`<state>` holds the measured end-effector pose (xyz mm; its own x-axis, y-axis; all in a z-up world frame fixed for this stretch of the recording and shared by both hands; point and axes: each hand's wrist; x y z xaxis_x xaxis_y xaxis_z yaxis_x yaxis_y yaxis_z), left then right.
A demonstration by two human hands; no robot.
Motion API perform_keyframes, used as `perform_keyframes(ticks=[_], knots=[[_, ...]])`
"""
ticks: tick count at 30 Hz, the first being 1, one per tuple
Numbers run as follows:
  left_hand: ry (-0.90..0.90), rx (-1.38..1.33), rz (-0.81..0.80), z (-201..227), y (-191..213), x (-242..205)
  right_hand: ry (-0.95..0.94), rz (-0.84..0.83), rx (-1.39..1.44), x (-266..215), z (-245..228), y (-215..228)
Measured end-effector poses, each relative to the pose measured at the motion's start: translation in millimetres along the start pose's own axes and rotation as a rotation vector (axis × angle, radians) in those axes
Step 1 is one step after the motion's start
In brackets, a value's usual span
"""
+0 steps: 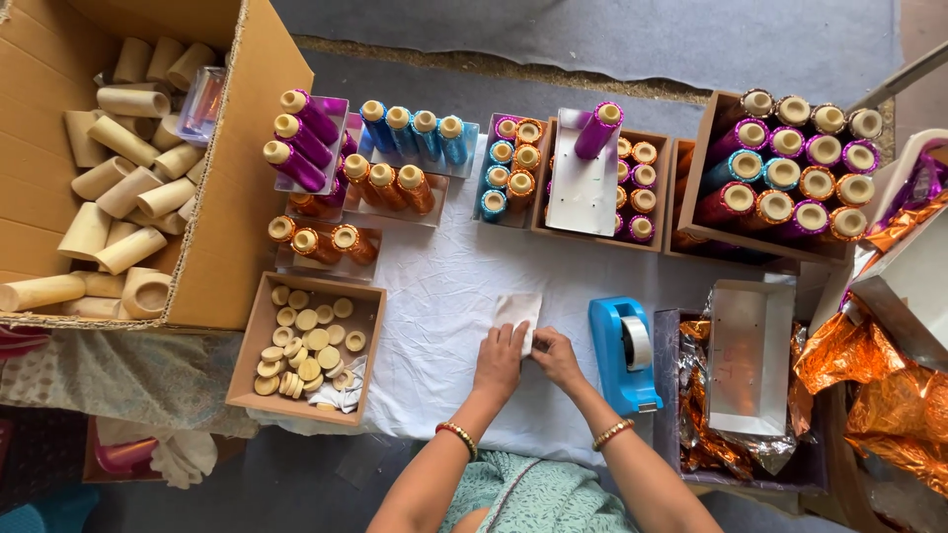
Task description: Cleaning and wrapping small items using cloth, foil, and tape.
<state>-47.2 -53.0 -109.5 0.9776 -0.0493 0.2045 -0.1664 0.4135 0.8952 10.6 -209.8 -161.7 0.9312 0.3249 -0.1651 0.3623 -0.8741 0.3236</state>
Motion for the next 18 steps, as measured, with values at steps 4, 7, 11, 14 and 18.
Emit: perform_keyframes(ticks=[4,7,11,14,18], knots=[[0.250,-0.495,-0.239,-9,28,22,0.141,-0.114,0.048,-7,-38,16],[0.449,-0.982,-0.535,-23,48,37,0.189,-0.161,0.094,-10,-72,29],[0.408,-0.876,-0.442,0,58,38,0.196,-0.167,0.114,-9,-87,26],[0.252,-0.370,-0.211,11,56,30,-0.253,-0.178,0.330,-15,-86,19],[0.407,-0.712,-0.474,-4,64,31,-0.001,-0.174,0.194,-24,-83,27]])
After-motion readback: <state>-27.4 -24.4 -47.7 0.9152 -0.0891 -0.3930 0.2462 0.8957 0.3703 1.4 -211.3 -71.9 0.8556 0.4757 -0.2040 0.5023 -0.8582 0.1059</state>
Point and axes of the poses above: each hand's wrist, its own x-axis towards the middle knuckle, its own y-axis out of the back of the hand, z = x × y, and after that the axes turned 2 degrees about -x, right-handed
